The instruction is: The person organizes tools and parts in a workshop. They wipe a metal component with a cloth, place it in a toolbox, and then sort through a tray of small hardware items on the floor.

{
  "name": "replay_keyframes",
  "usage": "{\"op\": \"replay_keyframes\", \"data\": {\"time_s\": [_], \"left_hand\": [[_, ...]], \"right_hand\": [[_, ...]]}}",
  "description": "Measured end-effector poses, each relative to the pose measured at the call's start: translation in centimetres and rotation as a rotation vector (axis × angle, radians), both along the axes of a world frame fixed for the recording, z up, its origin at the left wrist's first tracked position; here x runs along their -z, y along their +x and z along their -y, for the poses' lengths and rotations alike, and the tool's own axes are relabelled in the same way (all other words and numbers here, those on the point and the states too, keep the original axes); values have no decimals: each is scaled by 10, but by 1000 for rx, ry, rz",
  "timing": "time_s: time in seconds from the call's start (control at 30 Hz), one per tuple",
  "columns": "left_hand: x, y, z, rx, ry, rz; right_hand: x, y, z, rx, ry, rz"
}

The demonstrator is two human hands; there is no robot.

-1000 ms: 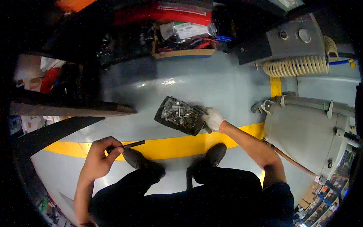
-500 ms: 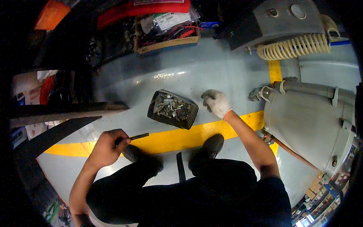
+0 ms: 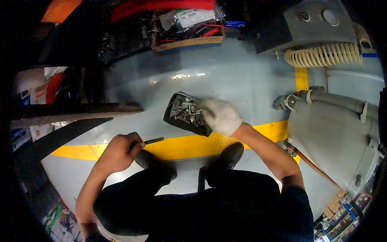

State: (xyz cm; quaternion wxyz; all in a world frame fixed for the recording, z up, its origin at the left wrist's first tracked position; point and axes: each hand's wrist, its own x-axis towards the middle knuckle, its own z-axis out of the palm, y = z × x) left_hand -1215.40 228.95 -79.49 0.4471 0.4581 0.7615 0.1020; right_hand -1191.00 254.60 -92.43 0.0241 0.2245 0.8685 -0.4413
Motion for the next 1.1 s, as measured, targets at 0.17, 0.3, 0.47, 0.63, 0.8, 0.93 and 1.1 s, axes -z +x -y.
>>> {"op": "replay_keyframes", "data": {"time_s": [0.17,0.3,0.47,0.63,0.8,0.93,1.1], "left_hand": [[-9,-2,-19,7,-88,47],[-4,-6,-7,44,-28,52],[-14,-10,-4,21,-49,30],[-4,-14,16,0,75,1],[-7,-16,13,-24,46,98],[-13,-16,-5,-20,5,91],[-20,-13,-8,-23,63,64]], "right_hand": [[47,-40,40,-557,273,159],[54,-64,46,-707,455,166],[77,-56,67,-564,241,326],[59,-24,69,-574,179,642],[10,-27,51,-717,259,684],[41,-62,55,-672,411,184],[62,-68,59,-644,353,288]]}}
